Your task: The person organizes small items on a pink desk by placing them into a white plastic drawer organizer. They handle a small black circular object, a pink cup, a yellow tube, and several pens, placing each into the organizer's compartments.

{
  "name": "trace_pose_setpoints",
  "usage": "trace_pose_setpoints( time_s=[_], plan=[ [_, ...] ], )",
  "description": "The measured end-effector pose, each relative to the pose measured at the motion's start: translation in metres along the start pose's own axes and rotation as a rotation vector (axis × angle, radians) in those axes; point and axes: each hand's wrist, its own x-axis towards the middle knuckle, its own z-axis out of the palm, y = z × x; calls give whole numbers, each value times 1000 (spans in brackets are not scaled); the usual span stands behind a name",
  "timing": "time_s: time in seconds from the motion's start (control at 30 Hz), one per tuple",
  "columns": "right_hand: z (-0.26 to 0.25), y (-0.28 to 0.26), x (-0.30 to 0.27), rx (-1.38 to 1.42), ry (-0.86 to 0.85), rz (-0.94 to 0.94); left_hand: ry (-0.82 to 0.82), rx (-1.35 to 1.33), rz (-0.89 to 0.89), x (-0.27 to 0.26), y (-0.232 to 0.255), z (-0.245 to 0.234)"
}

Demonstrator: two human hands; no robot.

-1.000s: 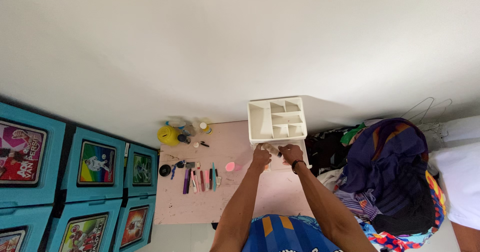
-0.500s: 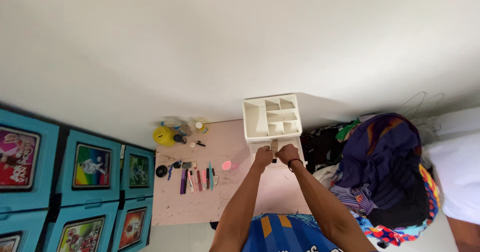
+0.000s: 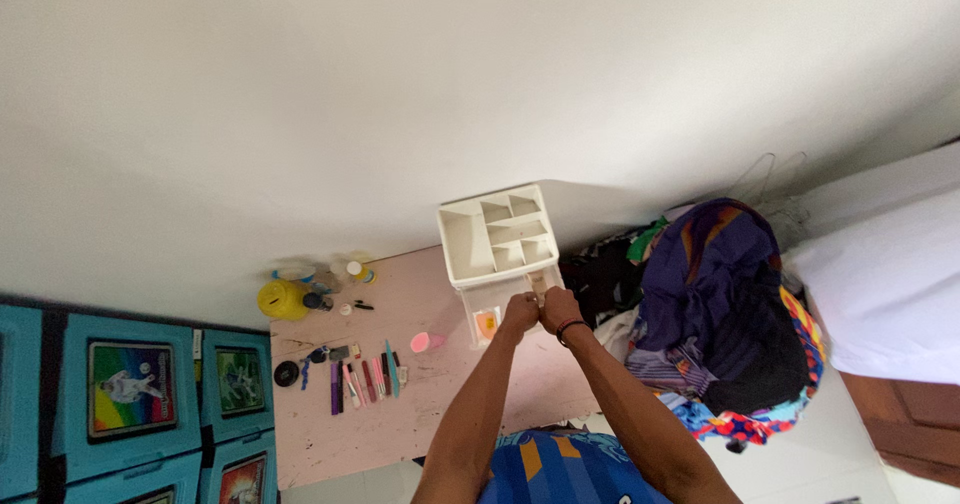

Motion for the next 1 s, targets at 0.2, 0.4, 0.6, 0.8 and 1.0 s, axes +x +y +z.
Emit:
trace_pose_setpoints(
  time_s=[0.2, 0.4, 0.6, 0.8, 1.0],
  plan=[
    [-24, 16, -26, 252, 405, -126, 9, 96, 96, 5, 5, 5],
    [-23, 32, -16, 198, 295, 1, -1, 160, 128, 10, 11, 11],
    [-1, 49, -1, 158, 280, -70, -11, 163, 121, 10, 10, 14],
    [-10, 38, -15, 193, 386, -72, -13, 111, 105, 6, 8, 8],
    [-29, -12, -68, 166, 671, -340, 2, 202, 302, -13, 3, -26]
  ],
)
